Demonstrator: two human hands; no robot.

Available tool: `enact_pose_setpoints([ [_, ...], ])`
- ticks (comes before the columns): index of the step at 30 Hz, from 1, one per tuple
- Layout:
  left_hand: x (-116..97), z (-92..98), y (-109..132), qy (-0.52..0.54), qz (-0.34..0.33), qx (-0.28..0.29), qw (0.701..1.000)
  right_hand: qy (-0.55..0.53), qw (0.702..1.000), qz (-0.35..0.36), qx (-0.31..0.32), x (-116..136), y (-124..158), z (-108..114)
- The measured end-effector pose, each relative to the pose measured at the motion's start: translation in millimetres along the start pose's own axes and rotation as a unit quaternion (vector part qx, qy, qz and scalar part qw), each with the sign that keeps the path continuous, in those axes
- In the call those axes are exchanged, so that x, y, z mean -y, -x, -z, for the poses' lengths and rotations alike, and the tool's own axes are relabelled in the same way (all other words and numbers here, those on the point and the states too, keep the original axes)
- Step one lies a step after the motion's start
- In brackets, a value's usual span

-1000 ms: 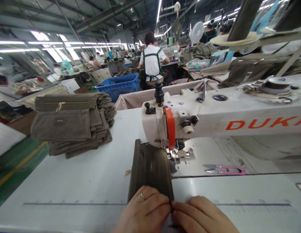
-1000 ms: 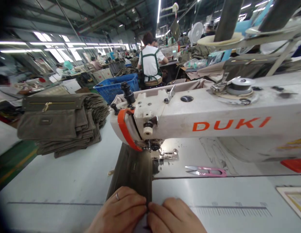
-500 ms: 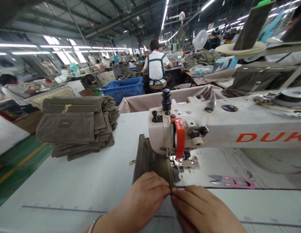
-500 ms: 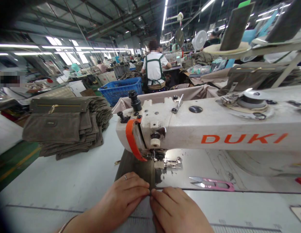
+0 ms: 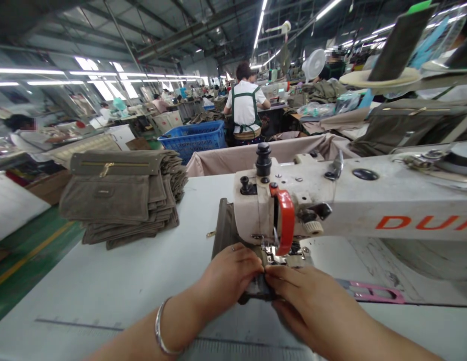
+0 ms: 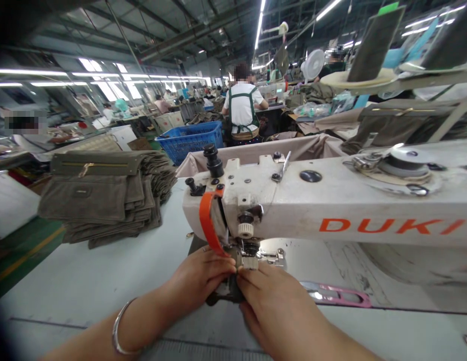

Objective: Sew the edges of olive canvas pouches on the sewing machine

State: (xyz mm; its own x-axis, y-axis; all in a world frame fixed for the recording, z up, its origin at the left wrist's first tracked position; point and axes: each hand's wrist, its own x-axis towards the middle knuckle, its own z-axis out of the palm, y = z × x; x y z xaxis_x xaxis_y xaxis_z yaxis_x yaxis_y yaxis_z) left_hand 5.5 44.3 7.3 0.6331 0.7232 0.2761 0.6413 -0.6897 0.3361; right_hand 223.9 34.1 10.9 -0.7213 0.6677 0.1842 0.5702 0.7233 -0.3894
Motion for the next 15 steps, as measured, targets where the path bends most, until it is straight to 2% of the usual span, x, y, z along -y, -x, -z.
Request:
enact_pose_setpoints([
  [7,16,-1.0,-13,-0.031,0.023,-0.018,0.999,0.005,0.999,0.008,-0.052,-14,-3,-14],
  [15,17,1.0,-22,-0.067,0.056,-0.038,0.995,-0.009,0.997,0.025,-0.072,-17,-4,-15],
])
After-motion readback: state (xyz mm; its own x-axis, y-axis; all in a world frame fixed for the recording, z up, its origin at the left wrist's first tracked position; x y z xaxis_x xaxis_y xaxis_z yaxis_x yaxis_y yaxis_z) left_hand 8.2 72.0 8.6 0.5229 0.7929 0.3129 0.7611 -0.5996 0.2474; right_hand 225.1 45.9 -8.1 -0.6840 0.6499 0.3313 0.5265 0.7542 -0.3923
